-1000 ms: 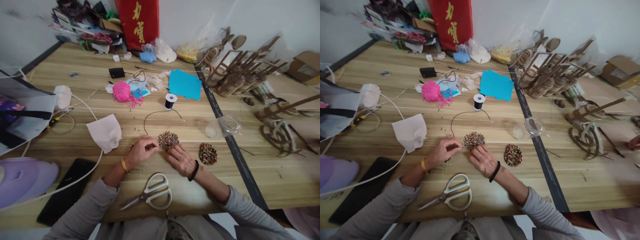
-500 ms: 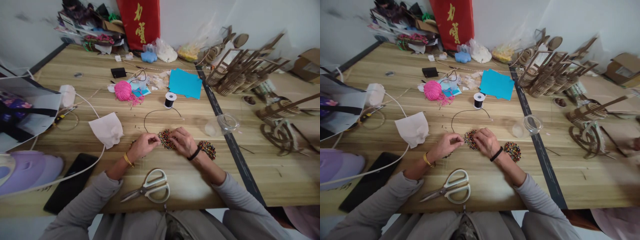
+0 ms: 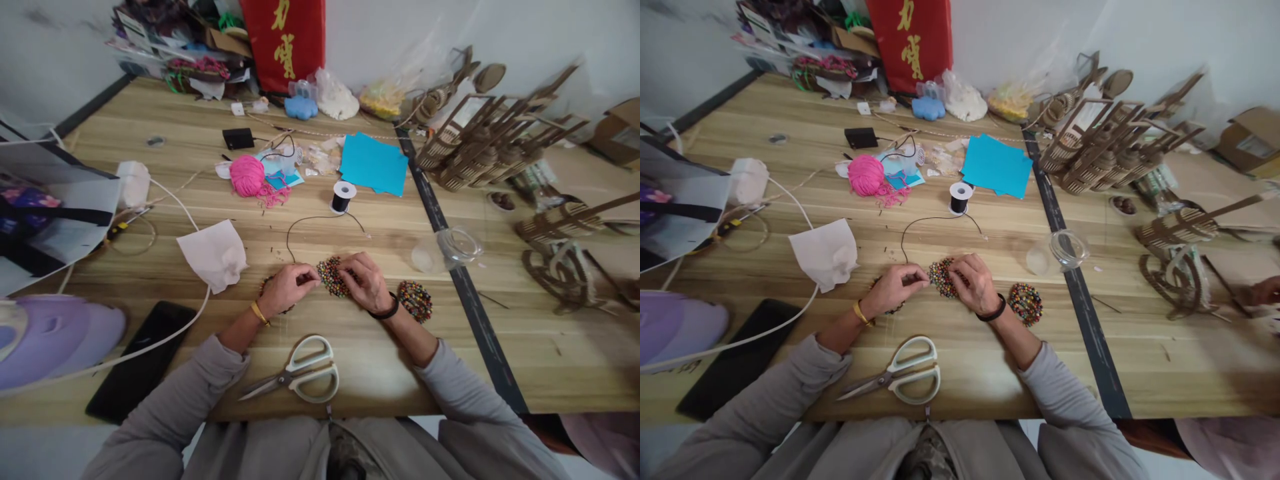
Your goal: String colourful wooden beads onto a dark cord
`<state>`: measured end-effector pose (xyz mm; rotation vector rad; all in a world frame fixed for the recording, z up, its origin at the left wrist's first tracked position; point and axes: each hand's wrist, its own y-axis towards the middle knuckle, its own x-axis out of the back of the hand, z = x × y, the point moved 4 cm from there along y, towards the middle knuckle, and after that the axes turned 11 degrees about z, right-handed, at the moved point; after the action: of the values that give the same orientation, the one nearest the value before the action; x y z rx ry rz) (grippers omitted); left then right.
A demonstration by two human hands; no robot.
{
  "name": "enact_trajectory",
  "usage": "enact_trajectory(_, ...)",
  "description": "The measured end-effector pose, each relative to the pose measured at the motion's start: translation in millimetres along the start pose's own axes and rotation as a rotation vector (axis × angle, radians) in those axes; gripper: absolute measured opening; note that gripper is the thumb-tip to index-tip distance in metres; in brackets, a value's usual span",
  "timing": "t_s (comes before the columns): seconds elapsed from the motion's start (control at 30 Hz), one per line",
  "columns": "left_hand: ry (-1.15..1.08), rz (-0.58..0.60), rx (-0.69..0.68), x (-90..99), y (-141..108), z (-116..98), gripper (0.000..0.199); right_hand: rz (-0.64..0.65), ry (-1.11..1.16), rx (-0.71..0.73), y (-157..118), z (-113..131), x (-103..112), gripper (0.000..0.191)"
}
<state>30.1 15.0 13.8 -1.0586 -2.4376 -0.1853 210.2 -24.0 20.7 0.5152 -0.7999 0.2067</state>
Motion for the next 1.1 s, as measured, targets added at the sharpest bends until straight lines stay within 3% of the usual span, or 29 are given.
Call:
enact_trajectory(0.37, 0.005, 0.006, -0.003, -0.8, 1, 1, 0.007, 0.038, 0.0, 0.044, 0, -2, -2, 0.009)
enact_trajectory(0.5, -0.009, 0.005, -0.009, -1.4, 2, 3, 0.008, 0.049, 0.046, -0.01, 1, -1, 2, 0.01)
enact_trajectory(0.9, -0.01, 0.016, 0.002, -0.1, 2, 2, 0.009, 0.4, -0.138, -0.043, 1, 10, 18, 0.009)
enact_trajectory(1.1, -0.006, 0.017, 0.015, 0.4, 2, 3, 0.009, 0.469, -0.247, -0.026, 1, 14, 11, 0.013)
